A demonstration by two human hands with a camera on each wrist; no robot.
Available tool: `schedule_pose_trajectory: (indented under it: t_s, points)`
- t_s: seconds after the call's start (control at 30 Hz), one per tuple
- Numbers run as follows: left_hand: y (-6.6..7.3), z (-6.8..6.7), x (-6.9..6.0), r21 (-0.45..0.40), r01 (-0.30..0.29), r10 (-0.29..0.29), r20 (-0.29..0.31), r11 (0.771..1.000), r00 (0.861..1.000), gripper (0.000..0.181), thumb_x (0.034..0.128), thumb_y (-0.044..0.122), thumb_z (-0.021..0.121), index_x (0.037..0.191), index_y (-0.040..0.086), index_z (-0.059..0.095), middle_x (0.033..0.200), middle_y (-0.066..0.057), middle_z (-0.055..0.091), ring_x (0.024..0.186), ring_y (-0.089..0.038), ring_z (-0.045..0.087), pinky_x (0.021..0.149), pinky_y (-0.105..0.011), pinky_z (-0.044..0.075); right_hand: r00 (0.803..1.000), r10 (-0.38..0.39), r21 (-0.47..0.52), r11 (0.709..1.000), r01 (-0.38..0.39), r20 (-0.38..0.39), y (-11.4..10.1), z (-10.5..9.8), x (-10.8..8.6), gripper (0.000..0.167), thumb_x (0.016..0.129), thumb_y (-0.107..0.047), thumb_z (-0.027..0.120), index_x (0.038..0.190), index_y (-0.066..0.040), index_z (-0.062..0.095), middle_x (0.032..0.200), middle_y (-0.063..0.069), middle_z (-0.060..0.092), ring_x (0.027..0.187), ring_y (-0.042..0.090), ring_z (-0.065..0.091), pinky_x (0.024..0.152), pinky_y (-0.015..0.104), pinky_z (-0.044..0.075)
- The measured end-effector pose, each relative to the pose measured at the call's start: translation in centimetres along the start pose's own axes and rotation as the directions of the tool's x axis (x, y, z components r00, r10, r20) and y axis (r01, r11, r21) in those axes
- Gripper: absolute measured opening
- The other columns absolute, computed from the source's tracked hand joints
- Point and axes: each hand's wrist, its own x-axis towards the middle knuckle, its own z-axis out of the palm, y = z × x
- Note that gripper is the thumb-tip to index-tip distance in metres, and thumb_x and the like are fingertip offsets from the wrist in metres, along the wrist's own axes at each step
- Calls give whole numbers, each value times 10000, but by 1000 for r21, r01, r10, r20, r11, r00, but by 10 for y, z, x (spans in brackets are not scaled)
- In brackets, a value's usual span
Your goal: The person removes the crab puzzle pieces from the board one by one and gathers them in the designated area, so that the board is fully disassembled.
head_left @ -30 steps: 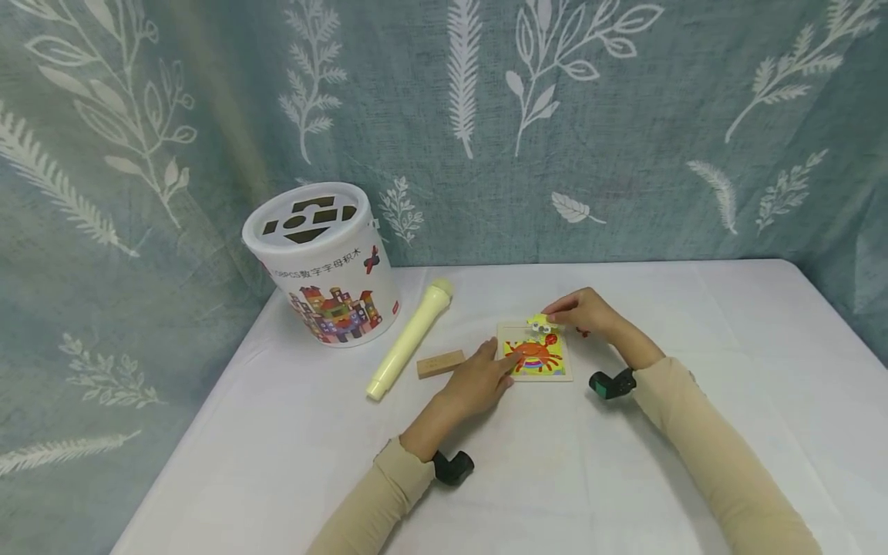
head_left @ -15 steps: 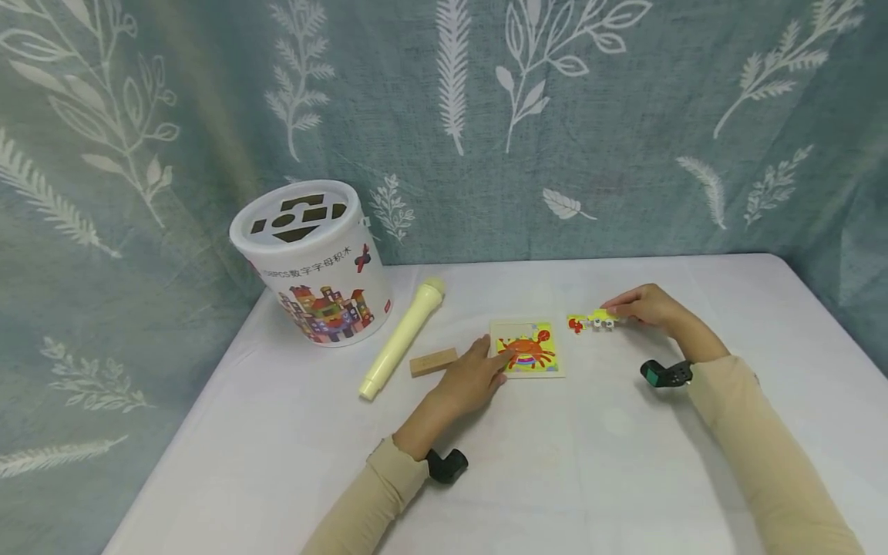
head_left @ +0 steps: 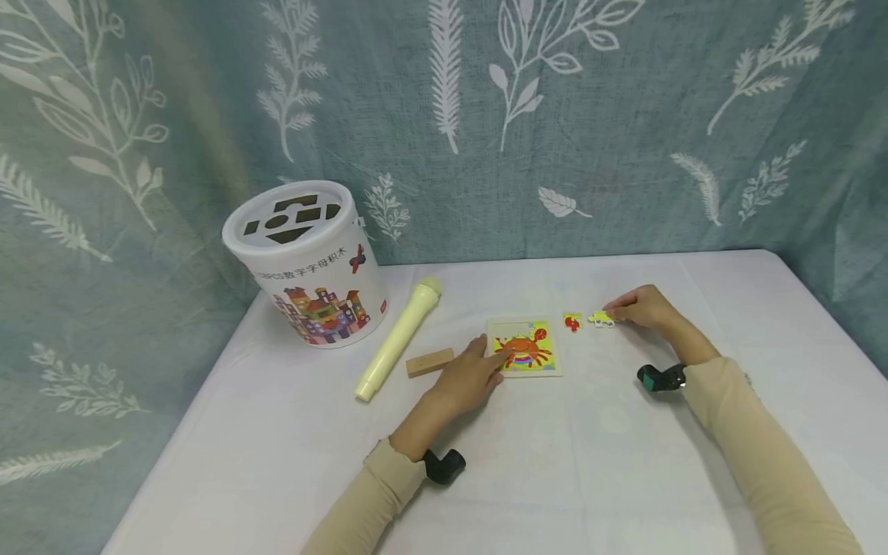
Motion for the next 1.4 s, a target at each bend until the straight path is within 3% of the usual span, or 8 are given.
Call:
schedule_pose_trajectory:
  t_s: [0.17, 0.33, 0.57, 0.67, 0.77, 0.93, 1.1, 1.4]
  points:
    - [-1, -2, 0, -10, -1, 1, -7, 1000, 1000, 425, 941, 235, 516, 1357, 162, 469, 1417, -268, 346, 1319, -369, 356, 994, -452, 407, 1000, -1, 5, 1000, 1, -26, -1, 4, 0, 341, 895, -187, 565, 1154, 28, 619, 1250, 254, 537, 1120, 328, 506, 784, 301, 445]
    - [-2, -4, -1, -21, -1, 1, -6, 1000, 1000, 420, 936, 238, 525, 1347, 162, 484, 1412, -269, 354, 1319, -370, 356, 1003, -452, 398, 999, -7, 14, 1000, 8, -45, 0, 5, 0, 333, 899, -183, 562, 1152, 25, 622, 1240, 253, 547, 1109, 329, 521, 781, 301, 453]
    - [-2, -4, -1, -10, 5, -5, -7, 1000, 1000, 424, 932, 240, 533, 1345, 160, 486, 1410, -271, 357, 1312, -371, 368, 982, -454, 417, 996, -42, 15, 999, 43, -76, -3, 7, -2, 349, 905, -198, 566, 1166, 29, 611, 1266, 262, 523, 1184, 380, 472, 889, 412, 446]
    - [-3, -3, 0, -9, 6, -6, -8, 1000, 1000, 424, 932, 236, 534, 1347, 163, 484, 1411, -270, 356, 1312, -369, 368, 980, -456, 419, 994, -75, -5, 997, 75, -77, -12, 11, -4, 341, 913, -199, 554, 1167, 22, 610, 1250, 257, 536, 1120, 362, 504, 851, 388, 461]
    - [-3, -2, 0, -2, 4, -4, -16, 1000, 1000, 423, 930, 237, 537, 1344, 164, 488, 1406, -271, 363, 1307, -368, 375, 977, -452, 423, 987, -156, -40, 987, 154, -39, -27, 19, -6, 313, 912, -176, 549, 1150, 13, 620, 1143, 231, 588, 920, 290, 537, 725, 319, 465]
    - [-3, -3, 0, 3, -7, 7, -13, 1000, 1000, 413, 929, 235, 538, 1333, 156, 501, 1400, -270, 370, 1302, -365, 383, 967, -445, 434, 941, -332, -74, 939, 336, 63, -55, 40, -7, 229, 876, -82, 573, 1060, 16, 667, 836, 151, 646, 653, 170, 494, 570, 256, 414]
    - [-1, -4, 1, -4, -1, 1, 1, 1000, 1000, 413, 928, 236, 540, 1333, 163, 502, 1406, -262, 366, 1305, -358, 382, 963, -444, 437, 878, -458, -89, 877, 472, 140, -68, 58, -5, 160, 848, -45, 603, 965, 4, 700, 797, 98, 657, 645, 128, 486, 581, 246, 415]
    - [0, -1, 1, 10, 4, -4, 5, 1000, 1000, 424, 930, 242, 537, 1346, 179, 486, 1406, -260, 368, 1302, -359, 386, 959, -443, 441, 844, -496, -99, 847, 522, 204, -68, 69, -5, 109, 824, -40, 646, 914, -1, 691, 723, 54, 580, 666, 132, 451, 607, 251, 385]
